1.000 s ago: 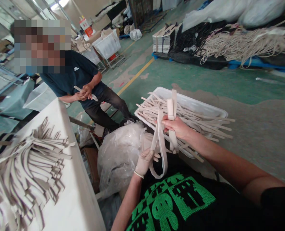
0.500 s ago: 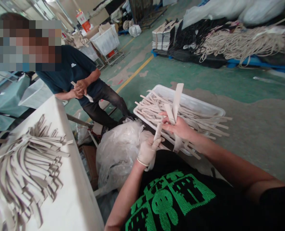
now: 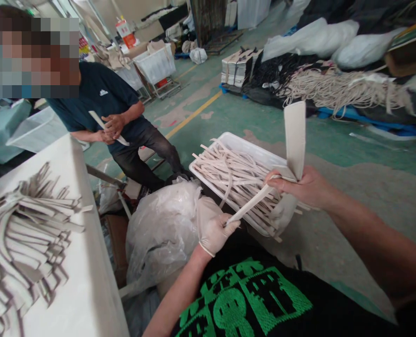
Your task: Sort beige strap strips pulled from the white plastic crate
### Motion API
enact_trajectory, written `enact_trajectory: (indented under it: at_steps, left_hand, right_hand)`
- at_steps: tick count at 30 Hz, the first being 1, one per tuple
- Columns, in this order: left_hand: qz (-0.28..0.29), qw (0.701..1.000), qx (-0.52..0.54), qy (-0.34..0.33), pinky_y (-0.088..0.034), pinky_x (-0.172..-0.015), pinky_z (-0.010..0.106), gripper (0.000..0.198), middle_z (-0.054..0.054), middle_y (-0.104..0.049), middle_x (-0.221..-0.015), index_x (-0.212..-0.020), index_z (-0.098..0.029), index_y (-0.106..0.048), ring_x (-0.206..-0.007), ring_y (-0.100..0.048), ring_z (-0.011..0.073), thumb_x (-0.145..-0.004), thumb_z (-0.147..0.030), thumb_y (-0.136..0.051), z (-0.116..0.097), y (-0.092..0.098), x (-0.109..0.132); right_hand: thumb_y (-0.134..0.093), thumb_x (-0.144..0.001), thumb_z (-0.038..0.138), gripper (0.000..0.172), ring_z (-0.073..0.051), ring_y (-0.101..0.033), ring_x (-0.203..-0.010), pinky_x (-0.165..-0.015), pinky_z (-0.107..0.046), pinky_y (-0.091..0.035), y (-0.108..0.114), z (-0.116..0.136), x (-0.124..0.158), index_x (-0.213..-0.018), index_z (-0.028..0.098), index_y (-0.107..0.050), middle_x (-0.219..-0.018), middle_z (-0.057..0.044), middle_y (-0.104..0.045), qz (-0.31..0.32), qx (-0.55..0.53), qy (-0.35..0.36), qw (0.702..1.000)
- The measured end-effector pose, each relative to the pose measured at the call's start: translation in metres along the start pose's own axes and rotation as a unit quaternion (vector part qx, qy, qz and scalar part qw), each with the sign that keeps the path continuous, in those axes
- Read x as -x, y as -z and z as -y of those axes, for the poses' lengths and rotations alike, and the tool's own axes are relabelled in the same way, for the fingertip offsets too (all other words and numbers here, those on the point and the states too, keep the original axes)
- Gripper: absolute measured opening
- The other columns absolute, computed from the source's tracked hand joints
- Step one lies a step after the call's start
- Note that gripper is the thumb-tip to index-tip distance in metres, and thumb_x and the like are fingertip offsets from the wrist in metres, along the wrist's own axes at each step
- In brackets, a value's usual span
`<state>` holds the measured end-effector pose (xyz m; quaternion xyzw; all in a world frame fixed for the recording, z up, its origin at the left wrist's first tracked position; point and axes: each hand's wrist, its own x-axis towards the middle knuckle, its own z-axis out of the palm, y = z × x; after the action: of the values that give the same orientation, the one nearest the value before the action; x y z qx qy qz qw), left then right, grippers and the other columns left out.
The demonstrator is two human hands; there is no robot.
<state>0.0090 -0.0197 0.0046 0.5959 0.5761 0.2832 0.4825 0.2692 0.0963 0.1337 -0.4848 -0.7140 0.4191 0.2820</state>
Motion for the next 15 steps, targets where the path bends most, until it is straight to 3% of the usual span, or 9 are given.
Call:
enact_trajectory:
  at_steps: [4, 8, 11, 15]
  left_hand:
    - [-0.045, 0.996, 0.07, 0.027, -0.045, -0.118, 0.04, 0.057, 0.007, -0.069, -0.14, -0.14, -0.022, -0.063, -0.131, -0.063, 0.0242, -0.094, -0.055, -0.059, 0.035, 0.013, 0.012]
    - [-0.134, 0.983, 0.006, 0.128, -0.043, -0.121, 0.041, 0.05, 0.01, -0.067, -0.143, -0.139, -0.022, -0.063, -0.133, -0.063, 0.0242, -0.095, -0.046, -0.059, 0.087, 0.034, 0.036]
    - [-0.18, 0.969, -0.025, 0.168, -0.042, -0.121, 0.039, 0.047, 0.009, -0.068, -0.141, -0.139, -0.021, -0.062, -0.134, -0.062, 0.0228, -0.097, -0.042, -0.056, 0.114, 0.048, 0.051]
    - [-0.207, 0.956, -0.018, 0.206, -0.043, -0.12, 0.037, 0.045, 0.008, -0.069, -0.141, -0.137, -0.021, -0.064, -0.136, -0.061, 0.0228, -0.098, -0.04, -0.054, 0.127, 0.055, 0.057]
  right_hand:
    - [-0.067, -0.075, 0.082, 0.064, -0.021, -0.064, -0.067, -0.065, -0.033, -0.047, 0.052, 0.012, -0.026, -0.081, 0.019, -0.076, -0.074, -0.005, -0.071, -0.024, 0.112, 0.052, 0.992]
    - [-0.064, -0.081, 0.082, 0.067, -0.018, -0.066, -0.072, -0.068, -0.03, -0.044, 0.092, 0.013, -0.063, -0.09, 0.018, -0.081, -0.078, -0.004, -0.075, -0.073, 0.232, 0.113, 0.963]
    - [-0.063, -0.086, 0.072, 0.065, -0.015, -0.068, -0.083, -0.073, -0.028, -0.039, 0.103, 0.007, -0.093, -0.101, 0.012, -0.082, -0.09, -0.006, -0.078, -0.089, 0.342, 0.066, 0.933]
    - [-0.056, -0.088, 0.064, 0.069, -0.015, -0.067, -0.101, -0.074, -0.028, -0.032, 0.095, -0.007, -0.129, -0.116, 0.006, -0.079, -0.11, -0.014, -0.077, -0.07, 0.444, -0.027, 0.893]
